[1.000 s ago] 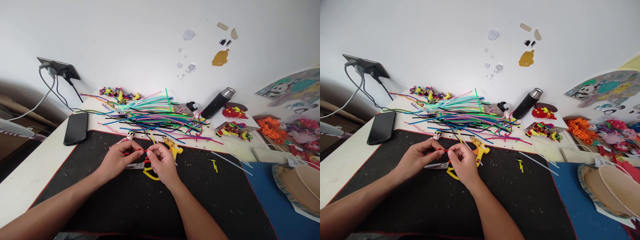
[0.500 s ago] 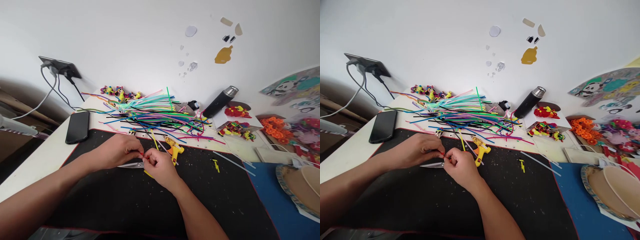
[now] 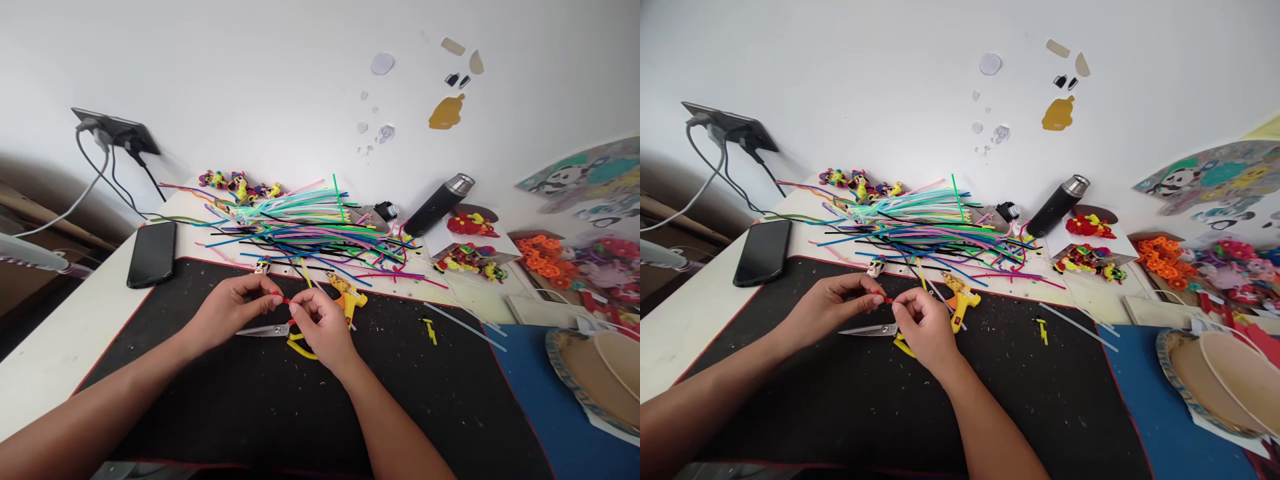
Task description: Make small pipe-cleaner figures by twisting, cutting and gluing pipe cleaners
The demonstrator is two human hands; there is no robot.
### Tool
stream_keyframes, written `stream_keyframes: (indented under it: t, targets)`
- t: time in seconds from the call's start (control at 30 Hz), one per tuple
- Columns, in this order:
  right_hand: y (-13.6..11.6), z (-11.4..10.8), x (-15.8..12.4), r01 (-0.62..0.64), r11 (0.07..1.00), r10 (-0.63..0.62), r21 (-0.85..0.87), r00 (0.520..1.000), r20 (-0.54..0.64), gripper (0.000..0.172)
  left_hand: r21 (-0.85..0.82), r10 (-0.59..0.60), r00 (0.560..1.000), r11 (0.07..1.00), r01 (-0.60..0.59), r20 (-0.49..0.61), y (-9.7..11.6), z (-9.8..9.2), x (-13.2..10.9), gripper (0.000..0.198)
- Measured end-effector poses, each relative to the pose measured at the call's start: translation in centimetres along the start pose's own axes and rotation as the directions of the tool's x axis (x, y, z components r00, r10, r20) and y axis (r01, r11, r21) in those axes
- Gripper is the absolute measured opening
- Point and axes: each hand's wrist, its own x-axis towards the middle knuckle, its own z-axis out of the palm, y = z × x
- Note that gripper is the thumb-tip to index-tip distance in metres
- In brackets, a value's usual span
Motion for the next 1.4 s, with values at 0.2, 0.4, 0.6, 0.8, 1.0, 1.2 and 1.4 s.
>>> stream_keyframes:
  t: [0.2,0.4,0.6,0.8,1.0,1.2,1.4]
  targets:
    - [0.0,0.1,0.0,-0.006,1.0,0.006,0.028,1.0,0.0,0.018,0.019,-0.02,0.999,1.0,0.021,-0.027,-0.1,0.5,-0.3,0.034]
    - [0.2,0.1,-0.1,-0.008,0.999,0.009,0.044,1.0,-0.003,0.017,0.031,-0.016,0.999,0.999,0.018,-0.048,-0.5,0.9,-0.5,0.035]
    - [0.3,0.1,-0.1,-0.012,0.998,0.012,0.064,1.0,-0.011,0.018,0.064,-0.025,0.999,0.998,0.027,-0.044,-0.4,0.9,-0.6,0.035]
    - [0.0,0.1,-0.1,-0.009,0.996,0.01,0.091,1.0,-0.013,0.021,0.019,-0.051,0.998,0.998,0.052,-0.039,0.0,1.0,-0.7,0.038]
    - [0.1,0.2,-0.2,0.002,0.997,-0.001,0.071,1.0,-0.019,0.021,-0.025,-0.06,0.998,0.998,0.06,-0.026,0.0,1.2,-0.8,0.04]
    - [0.0,0.2,-0.2,0.001,0.996,0.001,0.086,1.0,-0.016,0.021,-0.032,-0.067,0.997,0.997,0.065,-0.045,0.1,1.2,-0.8,0.043]
    - [0.0,0.2,-0.3,0.011,0.999,-0.009,0.048,1.0,-0.023,0.018,-0.056,-0.072,0.997,0.996,0.07,-0.021,0.2,1.4,-0.8,0.042]
